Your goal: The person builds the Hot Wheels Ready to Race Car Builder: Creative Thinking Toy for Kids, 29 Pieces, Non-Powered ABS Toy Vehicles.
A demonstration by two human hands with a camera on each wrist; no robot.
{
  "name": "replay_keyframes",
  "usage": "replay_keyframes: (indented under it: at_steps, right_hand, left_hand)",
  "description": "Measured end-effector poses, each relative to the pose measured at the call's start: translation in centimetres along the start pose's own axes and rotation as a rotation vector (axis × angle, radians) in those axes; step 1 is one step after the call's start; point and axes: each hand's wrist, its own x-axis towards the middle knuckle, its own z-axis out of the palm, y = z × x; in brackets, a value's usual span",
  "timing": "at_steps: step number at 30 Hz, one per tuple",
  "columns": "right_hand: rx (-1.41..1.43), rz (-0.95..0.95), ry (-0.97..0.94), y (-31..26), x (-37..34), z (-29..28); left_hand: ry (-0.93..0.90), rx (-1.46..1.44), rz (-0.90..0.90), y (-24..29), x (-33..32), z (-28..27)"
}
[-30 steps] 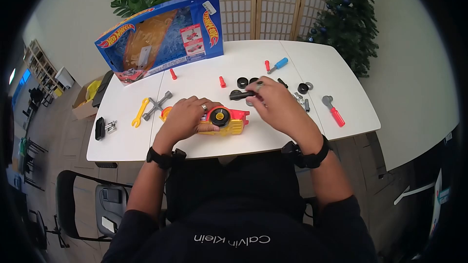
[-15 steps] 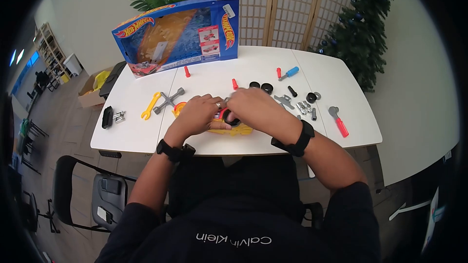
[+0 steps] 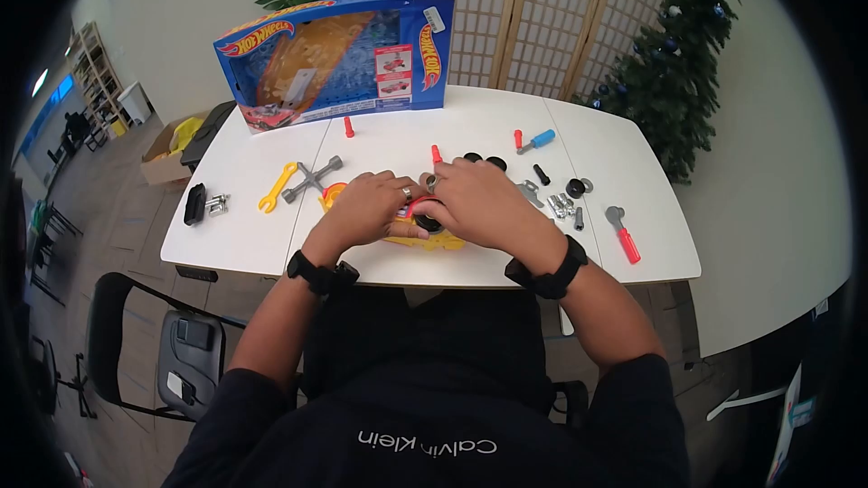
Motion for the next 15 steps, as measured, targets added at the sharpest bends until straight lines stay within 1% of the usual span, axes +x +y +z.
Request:
replay_keyframes:
  at_steps: [1,2,3,4,6,7,9,10,12,13,14,15]
  right_hand:
    - [0.002,-0.003,-0.003,0.4,-0.2,0.5]
    - [0.023,-0.079,-0.016,0.7,-0.3,0.9]
    - [0.045,-0.152,-0.028,1.0,-0.4,1.2]
    - [0.045,-0.149,-0.026,0.8,-0.4,0.9]
    - [-0.090,-0.078,-0.159,0.2,-0.1,-0.1]
    - [-0.091,-0.078,-0.159,-0.2,0.1,-0.8]
    - [-0.176,0.175,-0.180,-1.0,0.5,-1.8]
    - [-0.175,0.174,-0.180,-0.5,0.2,-1.3]
    - [0.042,-0.093,0.017,0.9,-0.7,0.1]
    - [0.043,-0.092,0.019,0.9,-0.7,0.4]
    - [0.042,-0.079,-0.026,0.8,-0.7,0.6]
    - [0.040,-0.067,-0.071,0.7,-0.6,0.7]
  left_hand:
    - [-0.035,0.026,-0.022,0.1,0.0,-0.2]
    - [-0.072,0.052,-0.042,0.1,0.0,-0.3]
    - [-0.075,0.052,-0.041,0.1,0.0,-0.2]
    - [-0.055,0.035,-0.026,0.1,0.0,-0.1]
    - [-0.034,0.017,-0.010,0.0,0.1,0.0]
    - [-0.030,0.007,-0.012,0.0,0.1,0.0]
    - [-0.029,-0.003,-0.015,0.1,-0.1,0.1]
    - [-0.017,-0.009,-0.007,0.1,-0.1,0.1]
    - [-0.006,-0.012,-0.002,0.1,0.0,-0.1]
    - [-0.050,0.002,-0.015,0.1,0.0,-0.3]
    - [-0.094,0.015,-0.027,0.1,0.1,-0.4]
    - [-0.095,0.016,-0.024,0.2,0.1,-0.3]
